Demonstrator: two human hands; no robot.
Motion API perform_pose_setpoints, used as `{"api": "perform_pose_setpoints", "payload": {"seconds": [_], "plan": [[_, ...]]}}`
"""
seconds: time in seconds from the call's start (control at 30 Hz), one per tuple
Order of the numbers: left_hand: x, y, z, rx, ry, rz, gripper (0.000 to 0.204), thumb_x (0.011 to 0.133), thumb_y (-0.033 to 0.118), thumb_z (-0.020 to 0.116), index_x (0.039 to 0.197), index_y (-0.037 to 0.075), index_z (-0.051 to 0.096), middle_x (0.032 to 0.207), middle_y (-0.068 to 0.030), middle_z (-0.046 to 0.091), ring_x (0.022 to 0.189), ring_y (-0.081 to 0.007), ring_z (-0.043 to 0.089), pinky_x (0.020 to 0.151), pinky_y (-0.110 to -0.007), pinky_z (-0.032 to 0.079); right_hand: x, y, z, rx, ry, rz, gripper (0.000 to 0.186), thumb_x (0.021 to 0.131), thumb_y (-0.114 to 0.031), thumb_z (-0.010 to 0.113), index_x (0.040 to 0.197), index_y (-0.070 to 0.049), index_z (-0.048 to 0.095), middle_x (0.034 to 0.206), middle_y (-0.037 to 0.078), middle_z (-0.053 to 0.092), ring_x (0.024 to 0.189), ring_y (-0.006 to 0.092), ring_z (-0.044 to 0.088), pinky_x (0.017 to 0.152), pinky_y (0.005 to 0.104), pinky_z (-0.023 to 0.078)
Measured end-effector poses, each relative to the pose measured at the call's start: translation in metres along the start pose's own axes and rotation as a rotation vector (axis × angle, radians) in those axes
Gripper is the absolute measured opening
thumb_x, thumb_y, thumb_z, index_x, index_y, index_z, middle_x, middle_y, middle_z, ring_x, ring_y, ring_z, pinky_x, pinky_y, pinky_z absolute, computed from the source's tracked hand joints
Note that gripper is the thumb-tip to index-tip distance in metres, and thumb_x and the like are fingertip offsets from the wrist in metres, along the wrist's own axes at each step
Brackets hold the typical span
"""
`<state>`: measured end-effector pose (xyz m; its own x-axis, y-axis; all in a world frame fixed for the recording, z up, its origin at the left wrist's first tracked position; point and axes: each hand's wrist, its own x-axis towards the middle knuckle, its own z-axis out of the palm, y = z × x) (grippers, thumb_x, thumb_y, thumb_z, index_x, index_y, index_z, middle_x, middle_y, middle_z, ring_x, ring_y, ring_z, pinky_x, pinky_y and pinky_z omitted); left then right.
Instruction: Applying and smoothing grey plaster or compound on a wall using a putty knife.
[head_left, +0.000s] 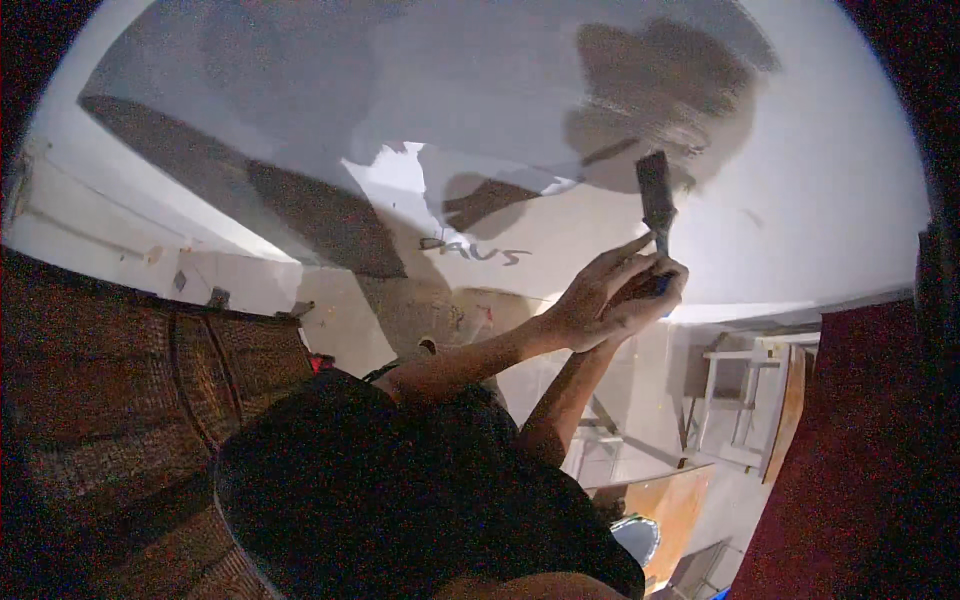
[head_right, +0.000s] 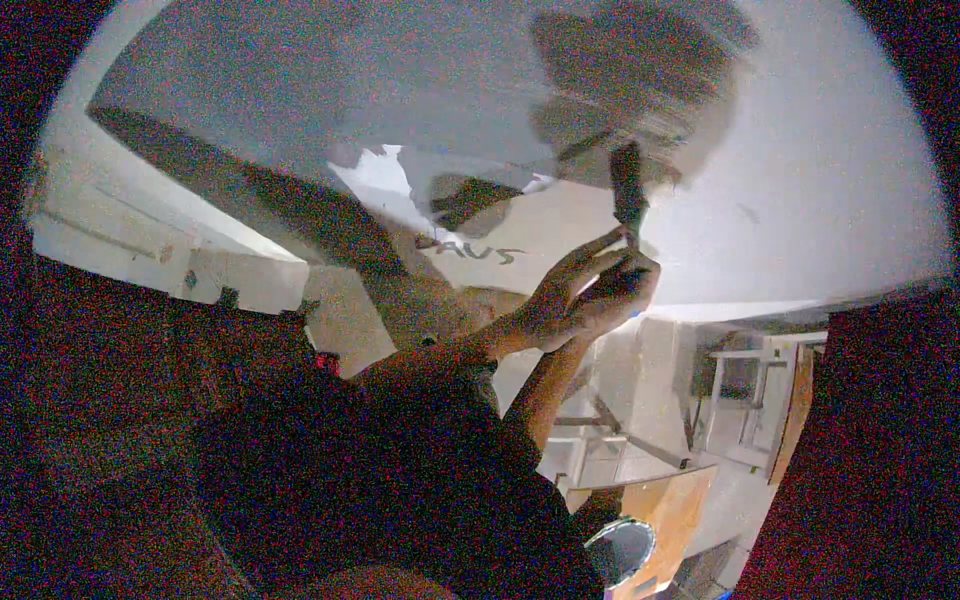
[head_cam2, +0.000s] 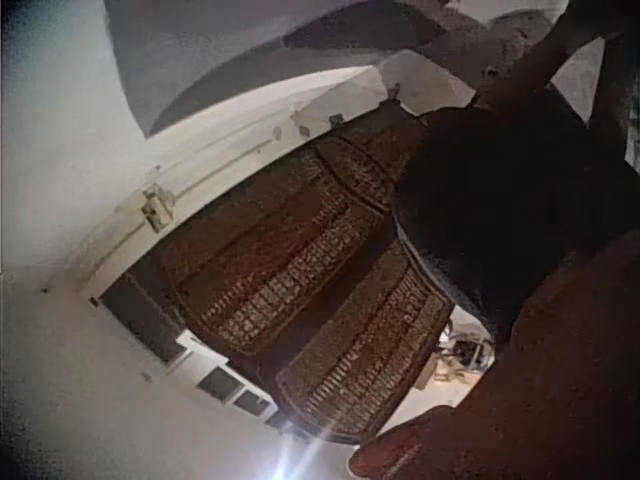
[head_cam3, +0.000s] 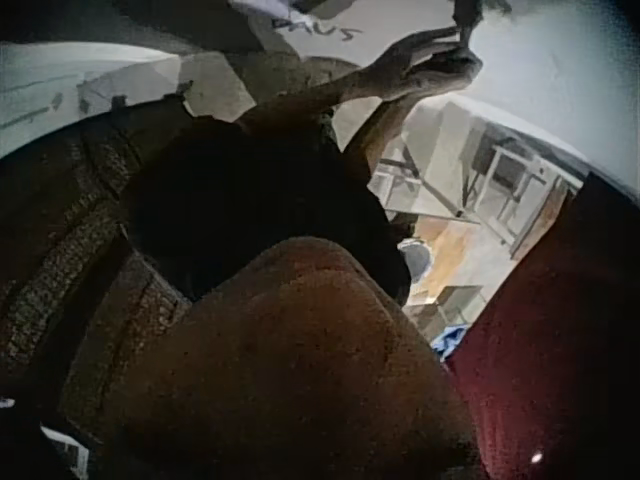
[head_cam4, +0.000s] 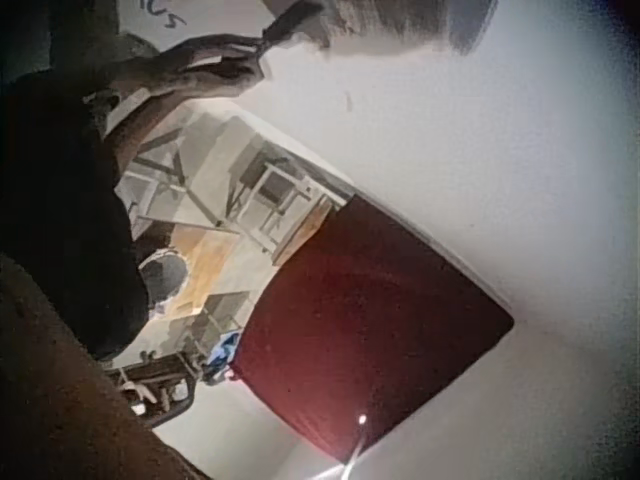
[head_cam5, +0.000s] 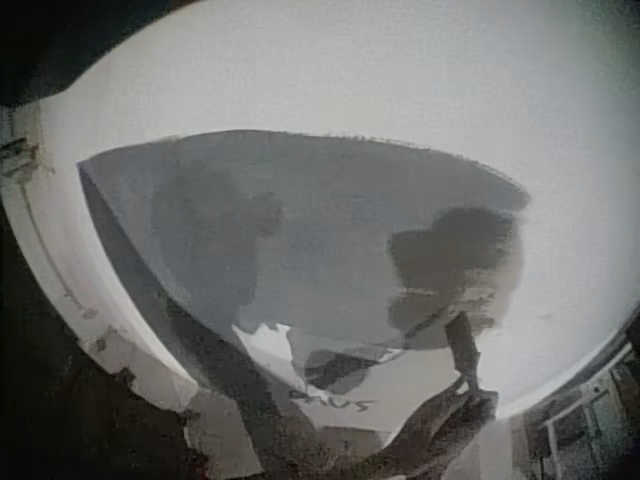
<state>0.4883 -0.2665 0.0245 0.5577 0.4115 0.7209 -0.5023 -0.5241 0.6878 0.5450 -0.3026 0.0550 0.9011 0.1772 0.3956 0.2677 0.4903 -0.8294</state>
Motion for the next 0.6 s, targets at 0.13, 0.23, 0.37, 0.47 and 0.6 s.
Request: {"api": "perform_pose_setpoints", "payload": {"seconds": [0.13,0.23,0.37,0.47,0.6], "plan": [[-0.011,0.006,-0.053,0.063,0.314,-0.065,0.088,0.089,0.071,0.033,0.141,0.0,0.037,0.146,-0.0284,0.031,0.133,-0.0428,0.036,0.109,-0.048,0.029,-0.033,0.004,0.066,0.072,-0.219,0.096,0.023,0.092,-0.021,0.049,0.072,-0.009,0.047,0.069,-0.003,0.044,0.065,0.0072,0.04,0.053,0.0233,0.029],[-0.024,-0.016,-0.103,-0.129,0.601,0.129,0.092,0.087,0.071,0.041,0.138,-0.005,0.037,0.143,-0.024,0.039,0.13,-0.0389,0.041,0.106,-0.049,0.036,-0.065,0.024,0.117,0.014,-0.501,0.313,0.025,0.097,-0.027,0.05,0.085,-0.006,0.058,0.081,-0.002,0.051,0.067,0.0064,0.04,0.057,0.024,0.034],[-0.013,0.016,-0.16,0.154,0.922,-0.034,0.05,0.095,0.044,0.051,0.116,-0.001,0.057,0.131,-0.0203,0.046,0.119,-0.0323,0.047,0.106,-0.044,0.034,-0.098,0.038,0.174,0.17,-0.712,0.336,0.022,0.096,-0.025,0.05,0.091,-0.006,0.06,0.083,-0.001,0.053,0.079,0.0096,0.049,0.073,0.0241,0.04],[-0.019,-0.04,-0.155,-1.331,0.8,0.175,0.059,0.099,0.037,0.047,0.137,-0.007,0.036,0.136,-0.0242,0.043,0.123,-0.0298,0.048,0.102,-0.041,0.041,-0.108,0.025,0.179,0.075,-0.568,0.232,0.02,0.096,-0.025,0.05,0.089,-0.008,0.058,0.084,0.0,0.054,0.079,0.0114,0.05,0.073,0.0255,0.041],[-0.024,0.012,-0.129,0.155,0.251,-0.155,0.071,0.096,0.056,0.042,0.138,-0.001,0.038,0.134,-0.0271,0.044,0.127,-0.0416,0.044,0.106,-0.047,0.035,-0.069,0.055,0.107,0.22,-0.287,0.216,0.016,0.094,-0.018,0.049,0.08,-0.009,0.049,0.073,0.0,0.048,0.07,0.0124,0.047,0.066,0.0274,0.041]]}}
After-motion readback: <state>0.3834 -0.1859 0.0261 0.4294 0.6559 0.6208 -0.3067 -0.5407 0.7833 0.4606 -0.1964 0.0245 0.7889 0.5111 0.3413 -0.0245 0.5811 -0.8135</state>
